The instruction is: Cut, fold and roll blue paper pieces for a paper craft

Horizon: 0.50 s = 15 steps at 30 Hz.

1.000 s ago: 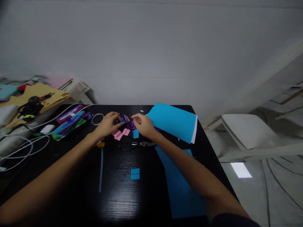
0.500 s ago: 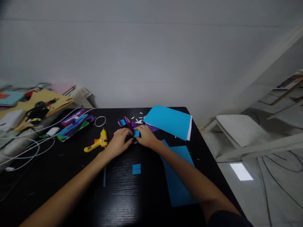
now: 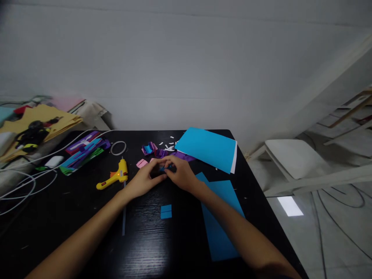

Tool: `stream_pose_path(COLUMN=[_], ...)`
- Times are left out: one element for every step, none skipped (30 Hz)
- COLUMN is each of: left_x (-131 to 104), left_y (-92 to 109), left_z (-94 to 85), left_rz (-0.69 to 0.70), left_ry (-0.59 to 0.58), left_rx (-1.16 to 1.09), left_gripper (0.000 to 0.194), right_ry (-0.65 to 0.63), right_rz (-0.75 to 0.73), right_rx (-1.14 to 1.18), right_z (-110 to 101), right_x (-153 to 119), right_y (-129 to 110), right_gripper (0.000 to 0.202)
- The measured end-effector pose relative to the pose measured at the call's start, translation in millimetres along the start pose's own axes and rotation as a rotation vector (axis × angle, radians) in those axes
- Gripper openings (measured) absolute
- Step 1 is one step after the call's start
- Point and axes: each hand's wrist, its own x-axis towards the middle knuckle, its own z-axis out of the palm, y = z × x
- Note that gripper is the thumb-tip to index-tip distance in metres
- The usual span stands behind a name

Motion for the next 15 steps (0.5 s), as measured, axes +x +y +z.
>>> stream_pose_path(left_x=[-1, -1, -2, -3, -4, -6, -7, -8, -9, -10, -10, -11, -11, -11, -11], left_y=[2, 4, 5, 5, 5, 5, 4, 4, 4, 4, 4, 5, 6, 7, 7], left_z=[-1.4, -2.9, -4.2, -5.5, -6.5, -7.3, -7.8, -8.1, -8.4, -8.7, -9.2, -10.1, -11.6, -13.5, -16.0], left_rz=[-0.023, -0.042, -0.056, -0.066, -0.07, -0.07, -0.069, -0.068, -0.068, -0.067, -0.066, -0.063, -0.062, -0.062, -0.064], left_ry=[-0.02, -0.032, -0.033, -0.024, -0.011, -0.001, 0.008, 0.015, 0.018, 0.018, 0.011, 0.0, -0.019, -0.04, -0.055], left_rx=[-0.077, -0.134, -0.166, -0.168, -0.149, -0.119, -0.091, -0.069, -0.055, -0.046, -0.036, -0.024, -0.006, 0.015, 0.035], left_gripper=[0.045, 0.043, 0.04, 0.037, 0.034, 0.03, 0.027, 0.021, 0.016, 0.011, 0.008, 0.006, 0.007, 0.007, 0.007], right_ry=[-0.008, -0.014, -0.023, -0.032, -0.044, -0.051, -0.055, -0.061, -0.069, -0.079, -0.09, -0.099, -0.105, -0.106, -0.104], right_rz=[-0.011, -0.021, -0.027, -0.03, -0.031, -0.031, -0.033, -0.039, -0.048, -0.058, -0.069, -0.081, -0.092, -0.104, -0.115], right_rx=[0.009, 0.008, -0.007, -0.031, -0.057, -0.08, -0.096, -0.107, -0.115, -0.124, -0.132, -0.141, -0.15, -0.159, -0.165], right_z=[-2, -3, -4, -4, -5, -5, -5, -4, -4, -4, -3, -3, -3, -3, -3], right_x=[-2, -3, -5, -7, -8, -10, -11, -12, -13, -14, -15, -15, -15, -15, -15], right_y=[-4, -7, -9, -10, -11, -11, -11, -10, -9, -7, -5, -2, 0, 3, 5], right_gripper=[0.041, 0.04, 0.039, 0.038, 0.037, 0.037, 0.036, 0.036, 0.036, 0.035, 0.034, 0.032, 0.03, 0.028, 0.026])
